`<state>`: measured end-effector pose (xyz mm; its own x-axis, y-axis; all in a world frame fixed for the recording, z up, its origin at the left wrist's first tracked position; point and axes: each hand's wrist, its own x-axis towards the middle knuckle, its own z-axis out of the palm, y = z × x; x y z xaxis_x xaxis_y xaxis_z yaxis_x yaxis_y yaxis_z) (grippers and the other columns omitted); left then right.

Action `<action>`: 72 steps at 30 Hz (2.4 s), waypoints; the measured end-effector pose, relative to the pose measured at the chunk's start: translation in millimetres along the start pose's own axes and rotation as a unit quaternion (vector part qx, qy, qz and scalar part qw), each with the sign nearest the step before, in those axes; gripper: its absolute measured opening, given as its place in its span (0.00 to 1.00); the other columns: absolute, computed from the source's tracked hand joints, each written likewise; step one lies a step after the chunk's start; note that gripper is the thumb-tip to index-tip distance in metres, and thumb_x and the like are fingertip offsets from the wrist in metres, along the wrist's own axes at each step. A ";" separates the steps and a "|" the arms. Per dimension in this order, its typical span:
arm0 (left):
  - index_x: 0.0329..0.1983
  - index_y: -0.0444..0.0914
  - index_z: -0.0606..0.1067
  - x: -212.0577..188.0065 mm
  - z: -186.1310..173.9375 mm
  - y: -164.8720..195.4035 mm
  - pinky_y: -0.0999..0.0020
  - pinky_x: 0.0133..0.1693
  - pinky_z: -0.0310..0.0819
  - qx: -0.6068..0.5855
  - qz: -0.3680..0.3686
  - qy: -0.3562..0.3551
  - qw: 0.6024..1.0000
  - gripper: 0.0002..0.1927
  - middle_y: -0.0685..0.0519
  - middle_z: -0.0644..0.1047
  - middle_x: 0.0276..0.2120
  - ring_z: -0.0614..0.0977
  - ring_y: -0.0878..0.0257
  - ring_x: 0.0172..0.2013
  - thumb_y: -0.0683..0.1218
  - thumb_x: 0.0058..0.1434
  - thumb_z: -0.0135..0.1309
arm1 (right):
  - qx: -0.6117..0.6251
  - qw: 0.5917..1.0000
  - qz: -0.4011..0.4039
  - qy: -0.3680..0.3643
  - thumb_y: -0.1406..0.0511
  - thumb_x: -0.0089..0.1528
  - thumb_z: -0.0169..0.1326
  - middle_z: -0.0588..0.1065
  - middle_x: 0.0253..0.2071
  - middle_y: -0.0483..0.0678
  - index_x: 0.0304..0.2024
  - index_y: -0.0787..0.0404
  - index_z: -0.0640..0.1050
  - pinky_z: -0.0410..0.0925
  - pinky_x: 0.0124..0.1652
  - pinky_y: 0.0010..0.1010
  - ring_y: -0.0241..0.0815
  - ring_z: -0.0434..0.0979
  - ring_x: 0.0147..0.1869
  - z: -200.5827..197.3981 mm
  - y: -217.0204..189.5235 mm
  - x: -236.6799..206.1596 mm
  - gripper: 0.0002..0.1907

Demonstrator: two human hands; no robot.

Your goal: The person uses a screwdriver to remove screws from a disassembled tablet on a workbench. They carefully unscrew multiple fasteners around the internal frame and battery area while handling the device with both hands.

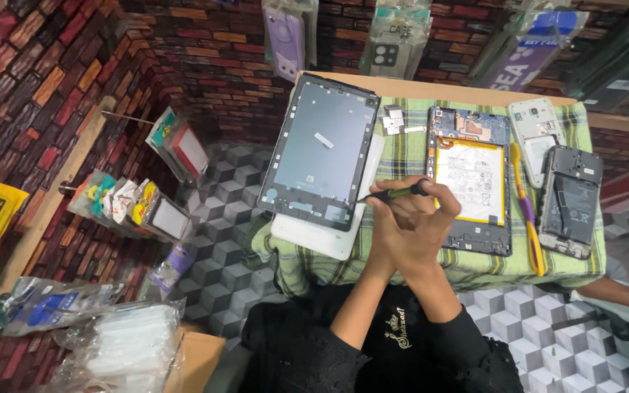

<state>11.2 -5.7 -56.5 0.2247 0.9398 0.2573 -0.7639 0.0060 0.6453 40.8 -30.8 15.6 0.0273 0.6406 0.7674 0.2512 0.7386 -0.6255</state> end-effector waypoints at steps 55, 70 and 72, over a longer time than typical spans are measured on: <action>0.42 0.36 0.82 21.1 30.2 41.8 0.69 0.36 0.80 0.497 0.104 0.108 0.855 0.10 0.48 0.85 0.37 0.86 0.61 0.35 0.46 0.66 0.57 | 0.098 0.967 0.068 0.223 0.81 0.76 0.57 0.74 0.52 0.59 0.72 0.47 0.45 0.80 0.52 0.38 0.50 0.84 0.52 -98.4 82.1 -19.4 0.42; 0.42 0.36 0.83 20.1 30.2 43.5 0.69 0.36 0.80 0.484 0.084 0.111 0.864 0.09 0.49 0.85 0.35 0.87 0.62 0.36 0.45 0.64 0.60 | 0.097 0.968 0.061 0.224 0.80 0.76 0.58 0.75 0.51 0.59 0.72 0.47 0.44 0.79 0.55 0.37 0.50 0.84 0.52 -96.6 80.9 -21.2 0.42; 0.42 0.37 0.84 20.7 30.0 43.6 0.70 0.36 0.81 0.487 0.078 0.113 0.863 0.09 0.49 0.85 0.35 0.87 0.63 0.37 0.45 0.63 0.60 | 0.092 0.968 0.062 0.226 0.80 0.76 0.58 0.75 0.52 0.59 0.72 0.47 0.44 0.79 0.55 0.37 0.50 0.84 0.52 -96.4 81.0 -21.6 0.42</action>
<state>0.7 3.7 -1.5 -0.0421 0.9464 0.3203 0.1209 -0.3134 0.9419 153.8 -5.0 -38.0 0.4763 0.6013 0.6415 0.0425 0.7130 -0.6999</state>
